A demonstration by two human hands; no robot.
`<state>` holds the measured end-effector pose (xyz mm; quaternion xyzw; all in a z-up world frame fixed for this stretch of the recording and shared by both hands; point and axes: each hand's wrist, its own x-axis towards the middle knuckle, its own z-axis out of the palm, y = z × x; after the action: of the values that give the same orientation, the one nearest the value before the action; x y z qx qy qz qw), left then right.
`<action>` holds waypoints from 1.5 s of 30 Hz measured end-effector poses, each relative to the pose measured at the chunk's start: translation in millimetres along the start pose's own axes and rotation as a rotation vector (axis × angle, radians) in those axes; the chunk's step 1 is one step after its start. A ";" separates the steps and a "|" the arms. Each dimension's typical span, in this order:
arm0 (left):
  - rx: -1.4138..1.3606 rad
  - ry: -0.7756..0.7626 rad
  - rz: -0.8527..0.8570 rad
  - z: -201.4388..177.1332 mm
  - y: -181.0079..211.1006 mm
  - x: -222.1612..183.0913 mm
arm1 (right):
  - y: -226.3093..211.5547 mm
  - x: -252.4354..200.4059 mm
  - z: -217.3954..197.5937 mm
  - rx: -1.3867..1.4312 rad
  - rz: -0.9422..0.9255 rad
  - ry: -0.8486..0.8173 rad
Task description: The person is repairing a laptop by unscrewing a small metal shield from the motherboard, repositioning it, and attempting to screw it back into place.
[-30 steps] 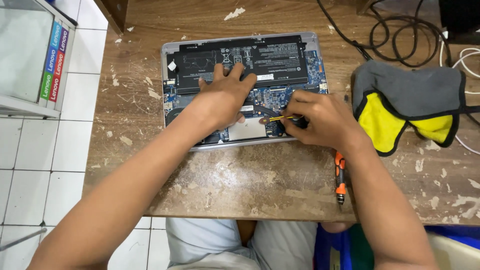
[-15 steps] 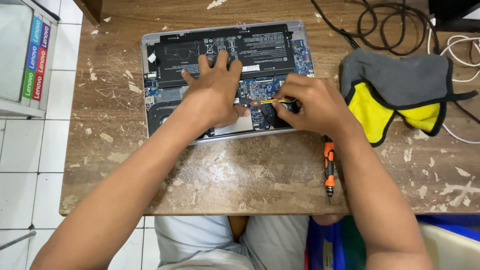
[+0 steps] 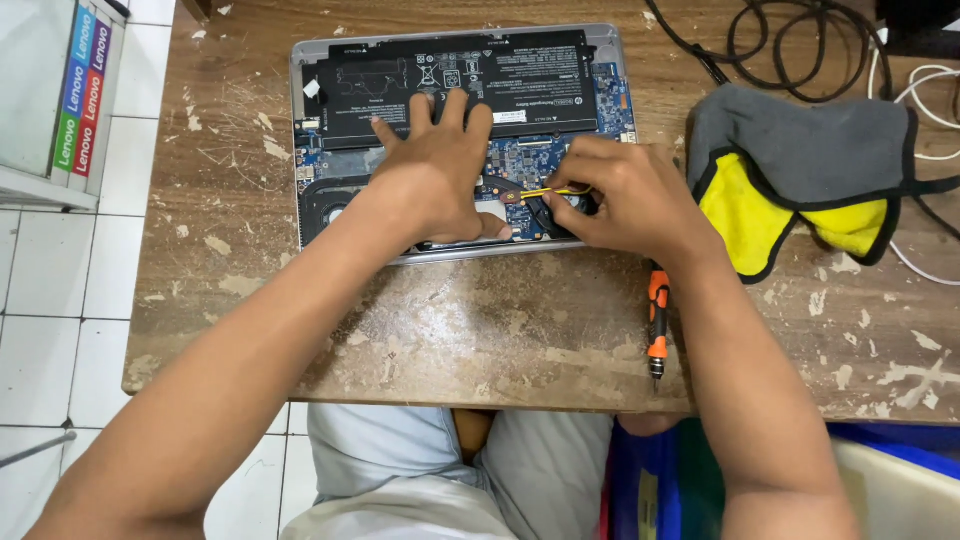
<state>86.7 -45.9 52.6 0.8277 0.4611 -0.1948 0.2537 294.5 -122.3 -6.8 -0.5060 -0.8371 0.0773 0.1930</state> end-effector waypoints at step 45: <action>0.000 0.025 0.073 1.8 -15.1 -3.5 | -2.2 2.4 -2.7 0.053 0.033 0.008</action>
<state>71.8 -42.6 49.6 0.8464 0.4336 -0.1752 0.2548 292.8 -121.4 -3.1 -0.5147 -0.8256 0.1007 0.2084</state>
